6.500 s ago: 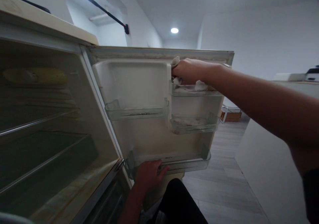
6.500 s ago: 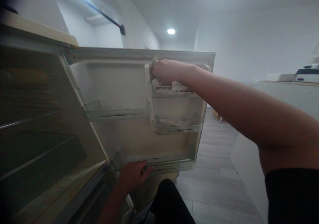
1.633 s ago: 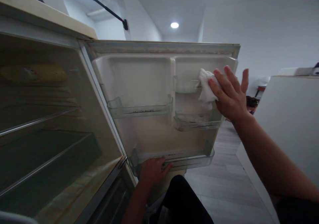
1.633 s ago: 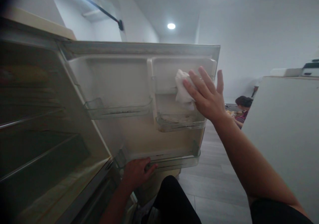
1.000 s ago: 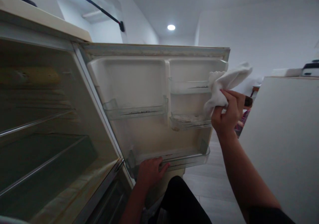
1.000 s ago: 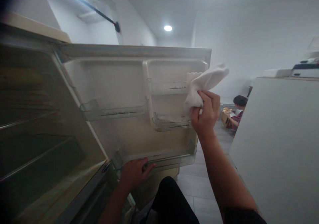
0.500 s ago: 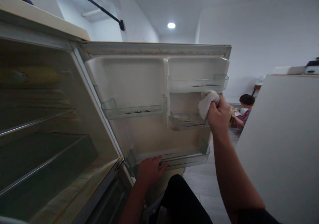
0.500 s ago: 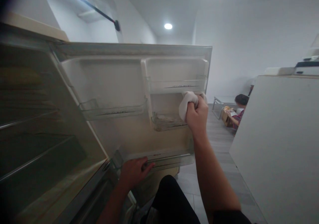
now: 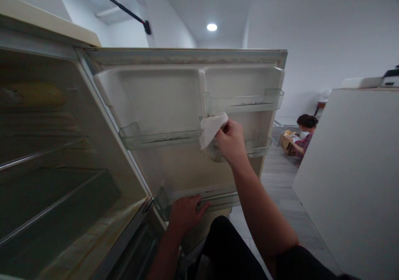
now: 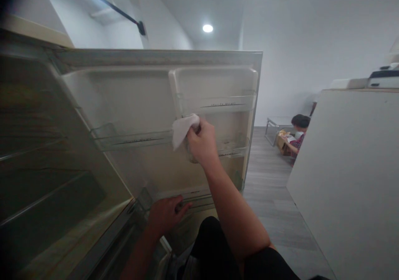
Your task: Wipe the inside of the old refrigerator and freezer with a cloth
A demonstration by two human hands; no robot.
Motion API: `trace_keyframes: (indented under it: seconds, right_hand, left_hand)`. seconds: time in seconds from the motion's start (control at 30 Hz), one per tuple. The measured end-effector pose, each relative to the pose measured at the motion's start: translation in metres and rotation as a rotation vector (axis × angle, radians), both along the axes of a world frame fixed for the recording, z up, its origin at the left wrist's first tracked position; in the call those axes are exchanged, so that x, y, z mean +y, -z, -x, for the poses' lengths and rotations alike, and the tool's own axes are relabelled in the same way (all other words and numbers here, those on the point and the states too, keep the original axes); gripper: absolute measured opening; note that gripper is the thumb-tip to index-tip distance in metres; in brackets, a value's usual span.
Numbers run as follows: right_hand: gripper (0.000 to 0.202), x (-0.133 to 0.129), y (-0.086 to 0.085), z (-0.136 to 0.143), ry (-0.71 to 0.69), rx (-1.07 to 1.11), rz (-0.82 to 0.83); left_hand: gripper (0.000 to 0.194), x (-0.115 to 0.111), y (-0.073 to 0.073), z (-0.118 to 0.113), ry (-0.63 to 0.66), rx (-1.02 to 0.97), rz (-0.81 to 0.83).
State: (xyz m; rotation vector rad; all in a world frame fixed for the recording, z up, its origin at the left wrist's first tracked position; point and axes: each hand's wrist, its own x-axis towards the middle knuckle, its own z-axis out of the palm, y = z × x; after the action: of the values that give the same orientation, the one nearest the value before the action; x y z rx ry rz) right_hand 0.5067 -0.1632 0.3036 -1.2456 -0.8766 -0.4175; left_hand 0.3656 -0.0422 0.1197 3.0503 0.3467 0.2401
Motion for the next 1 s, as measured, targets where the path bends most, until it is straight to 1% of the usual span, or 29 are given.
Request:
trace_keyframes:
  seconds: [0.07,0.17,0.23,0.33,0.4,0.47,0.57,0.6,0.63,0.73,0.8,0.87,0.93,0.97,1.0]
  right_hand:
    - [0.011,-0.005,0.001,-0.002,-0.017,0.005,-0.02]
    - [0.011,-0.025,0.005,-0.012,-0.002,0.009,-0.085]
    - [0.012,-0.042,0.008,-0.024,0.071,0.014,-0.129]
    - [0.014,-0.068,0.012,-0.043,0.241,0.02,-0.166]
    - [0.016,-0.08,0.014,-0.052,0.329,0.017,-0.172]
    - [0.015,-0.085,0.015,-0.055,0.392,0.002,-0.165]
    - [0.013,-0.079,0.012,-0.051,0.475,-0.044,-0.134]
    - [0.011,-0.073,0.01,-0.047,0.474,-0.065,-0.122]
    - [0.01,-0.067,0.008,-0.042,0.444,-0.084,-0.109]
    - [0.007,-0.051,0.003,-0.022,0.234,-0.137,-0.048]
    - [0.006,-0.046,0.004,-0.007,0.125,-0.168,-0.031]
    - [0.009,-0.049,0.011,0.008,0.098,-0.192,-0.045]
    - [0.012,-0.056,0.025,0.021,0.091,-0.173,-0.077]
    - [0.018,-0.06,0.033,0.028,0.071,-0.148,-0.078]
    - [0.026,-0.064,0.042,0.034,0.037,-0.121,-0.068]
  left_hand:
    - [0.058,0.0,0.001,0.001,-0.003,-0.001,-0.002]
    - [0.058,-0.001,0.0,0.002,0.007,0.002,-0.003]
    - [0.059,-0.001,-0.001,0.003,0.007,0.01,-0.006]
    - [0.059,-0.001,-0.003,0.003,0.003,0.03,-0.011]
    - [0.059,-0.001,-0.003,0.002,0.01,0.03,-0.008]
    - [0.059,-0.001,-0.003,0.002,0.019,0.022,-0.005]
    - [0.057,-0.002,-0.003,0.002,0.022,0.012,-0.008]
    - [0.057,-0.002,-0.002,0.002,0.022,0.007,-0.009]
    - [0.056,-0.002,-0.002,0.002,0.024,0.003,-0.008]
    - [0.055,-0.001,-0.001,0.002,0.019,-0.004,0.003]
    - [0.053,0.0,0.001,0.002,0.011,-0.011,0.022]
    - [0.048,0.003,0.003,0.003,0.013,-0.043,0.085]
    - [0.039,0.005,0.0,0.005,0.055,-0.126,0.24]
    - [0.04,0.006,-0.003,0.008,0.08,-0.205,0.344]
    - [0.047,0.005,-0.008,0.012,0.103,-0.31,0.447]
